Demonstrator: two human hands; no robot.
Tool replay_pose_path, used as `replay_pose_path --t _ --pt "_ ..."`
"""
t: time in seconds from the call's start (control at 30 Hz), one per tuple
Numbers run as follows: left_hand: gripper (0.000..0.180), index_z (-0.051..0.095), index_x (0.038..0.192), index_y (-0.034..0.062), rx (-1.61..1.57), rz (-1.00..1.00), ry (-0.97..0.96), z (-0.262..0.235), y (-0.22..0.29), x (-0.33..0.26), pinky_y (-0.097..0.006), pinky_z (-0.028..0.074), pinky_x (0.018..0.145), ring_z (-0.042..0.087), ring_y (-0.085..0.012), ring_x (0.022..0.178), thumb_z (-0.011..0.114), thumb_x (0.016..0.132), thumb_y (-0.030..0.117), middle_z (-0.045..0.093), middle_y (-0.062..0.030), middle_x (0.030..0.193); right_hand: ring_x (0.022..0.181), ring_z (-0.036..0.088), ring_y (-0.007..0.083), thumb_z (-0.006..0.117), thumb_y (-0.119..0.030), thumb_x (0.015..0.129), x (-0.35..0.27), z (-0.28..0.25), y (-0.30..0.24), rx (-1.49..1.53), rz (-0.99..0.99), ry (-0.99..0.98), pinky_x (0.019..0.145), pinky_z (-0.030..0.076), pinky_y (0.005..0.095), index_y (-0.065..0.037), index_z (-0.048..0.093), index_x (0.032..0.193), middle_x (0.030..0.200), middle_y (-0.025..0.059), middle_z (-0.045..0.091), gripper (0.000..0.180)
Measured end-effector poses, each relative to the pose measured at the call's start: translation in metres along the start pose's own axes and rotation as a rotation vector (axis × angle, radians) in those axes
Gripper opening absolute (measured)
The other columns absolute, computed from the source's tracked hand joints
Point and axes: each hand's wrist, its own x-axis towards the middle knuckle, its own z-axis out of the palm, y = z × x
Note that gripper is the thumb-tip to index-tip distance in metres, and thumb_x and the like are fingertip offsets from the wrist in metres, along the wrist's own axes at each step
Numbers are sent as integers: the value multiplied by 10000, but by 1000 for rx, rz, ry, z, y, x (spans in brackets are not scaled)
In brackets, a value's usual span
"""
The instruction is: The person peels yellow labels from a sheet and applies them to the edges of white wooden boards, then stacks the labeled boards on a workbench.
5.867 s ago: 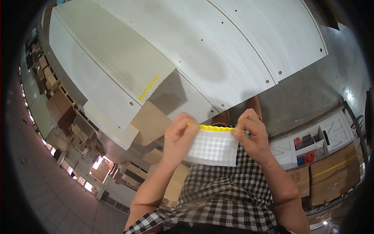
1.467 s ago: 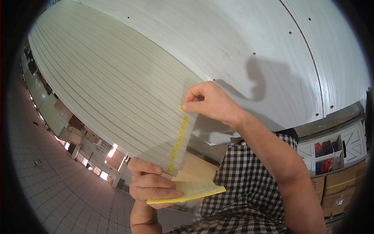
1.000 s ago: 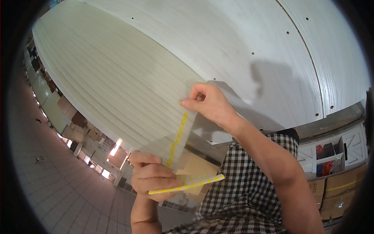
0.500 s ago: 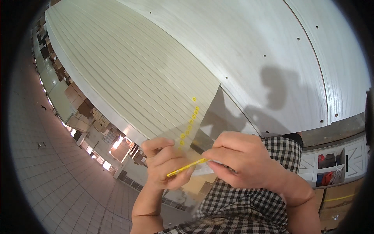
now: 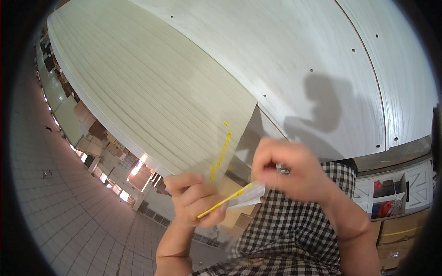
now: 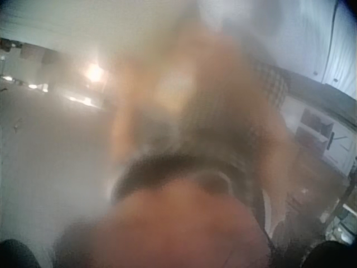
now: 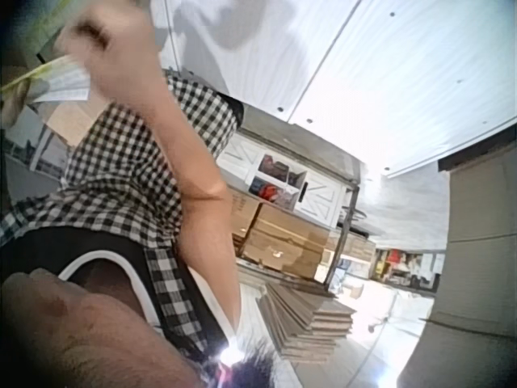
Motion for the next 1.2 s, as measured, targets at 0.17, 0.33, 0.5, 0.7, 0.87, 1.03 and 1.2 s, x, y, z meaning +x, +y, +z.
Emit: replay_pose_path --t 0.17,0.33,0.5,0.7,0.87,1.03,1.2 --pt "189 672 705 298 32 48 55 6 -1 1 -301 283 712 476 -146 841 645 560 179 537 134 723 654 476 76 602 -111 817 47 -2 68 237 303 179 603 409 253 -5 589 793 715 -4 545 110" --pt "168 673 707 327 31 29 31 -1 -4 -6 -299 267 711 463 -118 854 633 588 216 537 165 739 711 460 60 614 -116 829 67 7 71 287 431 173 654 404 227 -16 603 836 742 -29 537 102" --pt "162 661 723 337 36 15 -28 -6 -4 -7 -300 260 716 454 -101 859 644 595 239 540 184 762 712 460 56 613 -119 832 71 11 71 301 480 170 656 405 226 -8 614 837 741 -28 539 111" --pt "173 663 730 334 37 1 -78 -11 -3 -7 -301 258 723 456 -97 864 659 585 240 542 186 763 602 464 84 634 -124 819 75 15 69 273 490 195 565 410 261 6 622 810 640 5 537 132" --pt "184 668 742 330 47 -1 -60 -9 0 -5 -306 254 733 466 -98 853 653 590 229 549 176 759 559 473 108 647 -131 814 73 20 71 162 410 272 538 419 292 2 616 831 623 27 541 137" --pt "202 669 739 330 102 6 -28 -3 -1 -2 -302 248 735 474 -96 829 649 584 202 553 165 750 656 508 172 606 -71 797 47 35 85 -84 127 429 600 427 321 -15 612 1007 713 43 523 217" --pt "218 671 725 333 89 -34 -14 -3 4 -1 -310 244 738 477 -90 817 655 564 186 552 160 730 782 507 225 567 -45 775 31 36 84 -615 -168 340 680 424 339 -44 598 1120 808 61 499 347"
